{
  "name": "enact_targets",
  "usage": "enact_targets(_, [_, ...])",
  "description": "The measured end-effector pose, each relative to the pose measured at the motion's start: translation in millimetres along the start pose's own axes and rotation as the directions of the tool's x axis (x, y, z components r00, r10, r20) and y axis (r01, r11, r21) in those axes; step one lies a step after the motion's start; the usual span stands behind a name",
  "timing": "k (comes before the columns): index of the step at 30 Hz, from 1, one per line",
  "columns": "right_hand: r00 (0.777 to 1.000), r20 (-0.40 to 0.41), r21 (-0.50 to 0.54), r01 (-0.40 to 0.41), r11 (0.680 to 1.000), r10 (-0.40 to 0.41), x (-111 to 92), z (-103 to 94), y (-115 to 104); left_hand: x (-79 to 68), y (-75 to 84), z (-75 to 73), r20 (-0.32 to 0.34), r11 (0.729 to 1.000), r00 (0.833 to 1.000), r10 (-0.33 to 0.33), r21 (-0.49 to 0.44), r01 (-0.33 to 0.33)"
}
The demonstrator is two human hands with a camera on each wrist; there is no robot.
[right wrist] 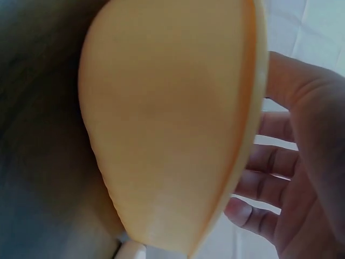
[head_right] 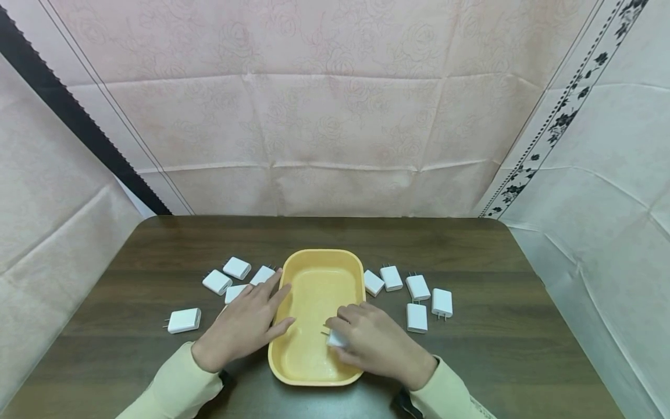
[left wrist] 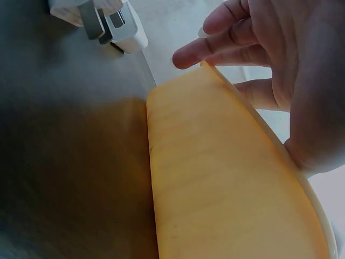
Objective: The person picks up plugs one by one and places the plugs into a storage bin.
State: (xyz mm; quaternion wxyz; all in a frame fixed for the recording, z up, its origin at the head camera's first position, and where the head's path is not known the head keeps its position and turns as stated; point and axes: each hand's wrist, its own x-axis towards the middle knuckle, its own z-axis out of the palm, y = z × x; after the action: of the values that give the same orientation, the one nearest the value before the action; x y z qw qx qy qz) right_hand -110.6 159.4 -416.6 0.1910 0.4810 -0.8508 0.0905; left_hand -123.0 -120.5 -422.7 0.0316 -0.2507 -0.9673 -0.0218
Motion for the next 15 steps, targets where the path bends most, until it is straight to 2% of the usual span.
enact_targets(6, [0.999, 0.040, -0.013, 0.012, 1.000, -0.012, 0.1, 4.6, -2.9, 0.5, 0.8, 1.1, 0.017, 0.999, 1.000, -0.022, -0.047, 0.023])
enact_targets(12, [0.996, 0.089, 0.012, -0.005, 1.000, 0.004, -0.2, 7.3, -4.2, 2.0, 1.1, 4.1, -0.018, 0.999, 1.000, -0.002, -0.033, 0.002])
enact_targets(15, [0.994, 0.110, 0.014, -0.008, 1.000, 0.006, -0.5, 8.6, -4.4, 2.3, 1.5, 4.9, -0.035, 0.998, 0.999, 0.001, -0.057, -0.003])
